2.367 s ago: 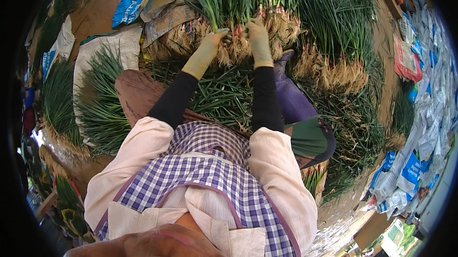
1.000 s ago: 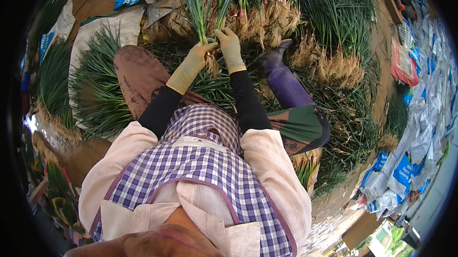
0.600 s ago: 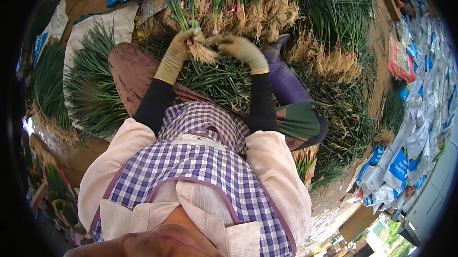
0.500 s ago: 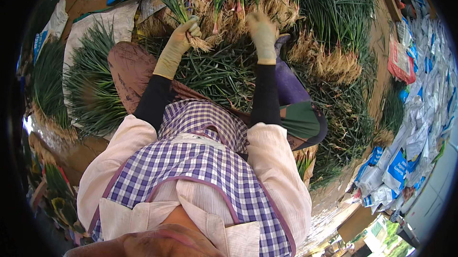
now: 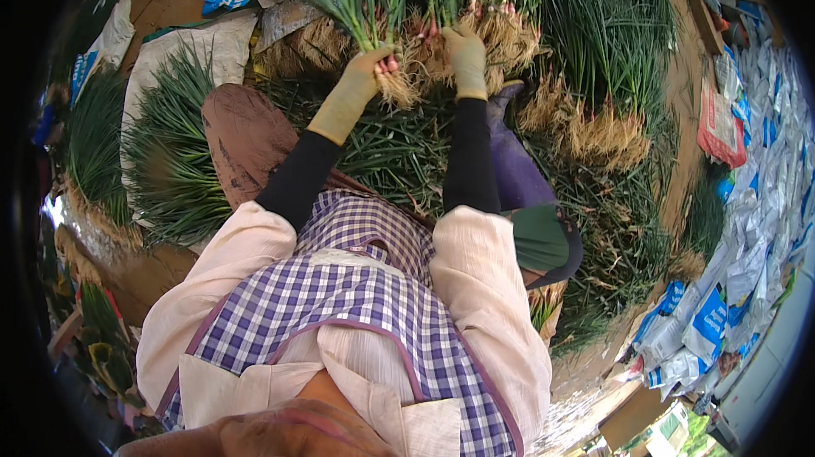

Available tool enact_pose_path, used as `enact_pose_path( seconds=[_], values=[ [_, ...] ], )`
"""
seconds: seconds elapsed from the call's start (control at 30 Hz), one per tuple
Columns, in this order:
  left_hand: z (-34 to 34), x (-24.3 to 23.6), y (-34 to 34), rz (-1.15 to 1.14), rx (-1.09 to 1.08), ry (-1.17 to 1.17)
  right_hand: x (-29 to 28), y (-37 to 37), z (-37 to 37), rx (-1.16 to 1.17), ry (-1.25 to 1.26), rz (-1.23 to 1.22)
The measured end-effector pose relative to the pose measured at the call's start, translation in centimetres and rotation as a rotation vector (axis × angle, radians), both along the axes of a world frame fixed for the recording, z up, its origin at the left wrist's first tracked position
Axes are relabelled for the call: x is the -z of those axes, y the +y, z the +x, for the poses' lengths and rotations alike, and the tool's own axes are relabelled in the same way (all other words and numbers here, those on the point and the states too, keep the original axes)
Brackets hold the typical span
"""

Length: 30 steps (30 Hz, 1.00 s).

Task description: The person gathers green onions by hand, aligns the roots, and ties them into bundles using rubber bands. The person places each finished bundle onto a pile beside them.

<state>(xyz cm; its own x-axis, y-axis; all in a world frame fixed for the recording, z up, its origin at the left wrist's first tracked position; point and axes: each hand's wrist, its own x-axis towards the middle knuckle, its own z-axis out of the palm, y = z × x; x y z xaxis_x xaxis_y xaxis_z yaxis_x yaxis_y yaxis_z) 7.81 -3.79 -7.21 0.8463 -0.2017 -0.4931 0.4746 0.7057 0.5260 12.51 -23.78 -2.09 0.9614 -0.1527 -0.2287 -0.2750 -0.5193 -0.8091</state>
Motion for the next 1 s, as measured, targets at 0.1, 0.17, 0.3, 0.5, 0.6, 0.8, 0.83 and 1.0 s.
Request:
enact_pose_path(
  seconds=[0.1,0.17,0.3,0.5,0.6,0.8,0.83,1.0],
  values=[
    [-2.2,-7.5,2.3,-0.121,-0.078,0.030,-6.0,-2.5,-4.3,0.048,0.074,0.910],
    [-1.5,-2.7,4.4,-0.270,-0.056,-0.044,-4.9,-4.0,-5.2,-0.054,0.052,1.008],
    [-2.3,-2.6,2.7,-0.369,-0.003,0.029,-7.6,-4.1,-8.6,-0.026,0.009,1.029],
    [-3.4,-3.4,2.7,-0.323,0.091,-0.057,-16.7,-12.3,-9.2,0.154,-0.280,0.231],
    [-4.1,-2.6,3.5,-0.251,0.135,-0.158,-19.1,-21.7,-7.7,0.152,-0.406,0.022],
    [-5.5,-2.9,2.5,-0.142,0.098,-0.025,-18.1,-29.3,-3.7,0.267,0.397,-1.337],
    [-5.8,-2.6,2.4,-0.099,0.070,0.003,-16.2,-24.7,-3.8,0.177,0.160,-1.140],
    [-7.2,-3.0,0.9,0.066,0.156,-0.004,-8.4,2.9,-8.1,-0.274,0.321,0.471]
  ],
)
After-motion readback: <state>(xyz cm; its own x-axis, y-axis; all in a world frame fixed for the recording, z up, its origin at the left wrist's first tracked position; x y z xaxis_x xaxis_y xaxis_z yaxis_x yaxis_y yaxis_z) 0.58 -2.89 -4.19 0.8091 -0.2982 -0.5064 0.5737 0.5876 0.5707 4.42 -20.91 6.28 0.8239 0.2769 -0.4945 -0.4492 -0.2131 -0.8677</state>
